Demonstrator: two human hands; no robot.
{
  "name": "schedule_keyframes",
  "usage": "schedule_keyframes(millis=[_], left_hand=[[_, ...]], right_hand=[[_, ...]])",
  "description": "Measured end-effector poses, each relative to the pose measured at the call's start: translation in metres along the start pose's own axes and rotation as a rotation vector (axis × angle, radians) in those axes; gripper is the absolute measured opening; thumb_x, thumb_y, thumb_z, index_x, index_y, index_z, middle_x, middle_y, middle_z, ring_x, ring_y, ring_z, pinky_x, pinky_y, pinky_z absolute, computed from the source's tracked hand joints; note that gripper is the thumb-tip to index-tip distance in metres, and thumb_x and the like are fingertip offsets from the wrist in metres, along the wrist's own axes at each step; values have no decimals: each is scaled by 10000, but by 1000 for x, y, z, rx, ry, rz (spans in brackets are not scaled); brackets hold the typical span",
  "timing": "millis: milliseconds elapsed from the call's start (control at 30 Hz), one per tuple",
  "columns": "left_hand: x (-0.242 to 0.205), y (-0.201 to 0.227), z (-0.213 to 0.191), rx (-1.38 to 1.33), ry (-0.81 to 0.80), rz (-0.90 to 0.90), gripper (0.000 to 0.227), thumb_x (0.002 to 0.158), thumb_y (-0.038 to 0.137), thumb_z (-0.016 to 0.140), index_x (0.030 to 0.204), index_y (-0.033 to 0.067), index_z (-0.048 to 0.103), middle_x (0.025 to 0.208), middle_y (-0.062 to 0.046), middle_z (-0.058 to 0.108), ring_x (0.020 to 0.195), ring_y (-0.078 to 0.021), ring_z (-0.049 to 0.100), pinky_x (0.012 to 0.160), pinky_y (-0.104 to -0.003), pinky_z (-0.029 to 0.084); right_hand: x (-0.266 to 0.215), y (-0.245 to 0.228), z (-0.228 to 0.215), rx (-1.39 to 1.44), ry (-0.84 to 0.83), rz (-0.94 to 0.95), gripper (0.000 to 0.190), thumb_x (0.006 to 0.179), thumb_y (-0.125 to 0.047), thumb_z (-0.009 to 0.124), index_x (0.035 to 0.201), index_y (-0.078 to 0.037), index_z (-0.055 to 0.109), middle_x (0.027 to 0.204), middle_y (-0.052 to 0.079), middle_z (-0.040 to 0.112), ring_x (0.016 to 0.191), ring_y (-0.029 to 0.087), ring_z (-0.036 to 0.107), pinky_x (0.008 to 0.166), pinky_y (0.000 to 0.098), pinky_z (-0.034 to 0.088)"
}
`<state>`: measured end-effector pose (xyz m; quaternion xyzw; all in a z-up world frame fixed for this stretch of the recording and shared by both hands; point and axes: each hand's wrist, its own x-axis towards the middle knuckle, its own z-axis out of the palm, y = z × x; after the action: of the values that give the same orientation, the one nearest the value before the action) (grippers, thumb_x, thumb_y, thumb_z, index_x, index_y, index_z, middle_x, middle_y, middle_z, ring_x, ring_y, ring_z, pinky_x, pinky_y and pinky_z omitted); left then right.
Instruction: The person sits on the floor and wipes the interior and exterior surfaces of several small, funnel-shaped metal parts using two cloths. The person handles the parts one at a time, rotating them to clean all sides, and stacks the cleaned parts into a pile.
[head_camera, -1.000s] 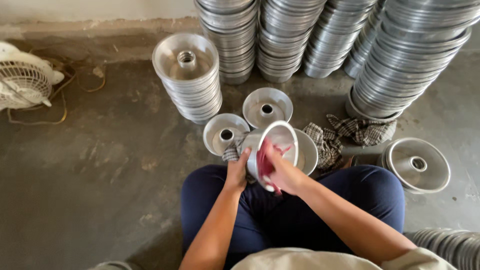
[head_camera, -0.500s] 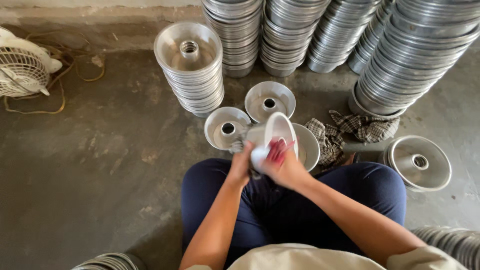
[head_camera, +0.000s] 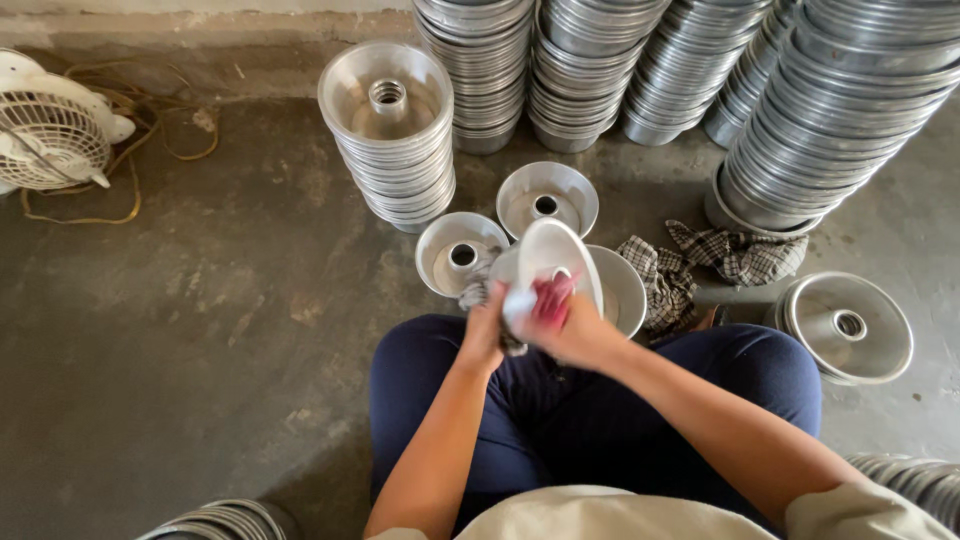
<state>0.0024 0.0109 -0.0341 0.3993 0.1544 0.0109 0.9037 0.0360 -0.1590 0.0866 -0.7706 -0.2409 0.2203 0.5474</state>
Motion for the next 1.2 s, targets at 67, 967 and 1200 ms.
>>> schedule_keyframes(millis=[67, 967, 1200], left_hand=[[-6, -7, 7, 276, -147, 205, 586, 990, 387, 757, 1347, -52, 605, 1179, -158, 680, 977, -263, 634, 790, -427, 500], [-10, 26, 23, -100, 83, -61, 636, 912, 475, 699, 1332, 4, 617, 1216, -153, 713, 1059, -298, 713, 888, -451, 596], [1, 53, 26, -330, 119, -90, 825, 935, 709, 568, 1353, -1, 622, 1249, -159, 673, 1038, -299, 657, 881, -434, 562]], right_hand=[[24, 2, -5, 638, 138, 160, 526, 858, -291, 758, 1304, -59, 602, 1179, 89, 739, 1120, 243, 686, 959, 383, 568], [-30, 1, -35, -921, -226, -191, 365, 770, -321, 805, 1067, -124, 727, 1231, 129, 681, 1148, 333, 658, 979, 384, 513], [-19, -24, -85, -194, -9, 97, 418, 779, -302, 870, 1033, -34, 674, 1089, 95, 758, 1025, 209, 713, 915, 345, 578]])
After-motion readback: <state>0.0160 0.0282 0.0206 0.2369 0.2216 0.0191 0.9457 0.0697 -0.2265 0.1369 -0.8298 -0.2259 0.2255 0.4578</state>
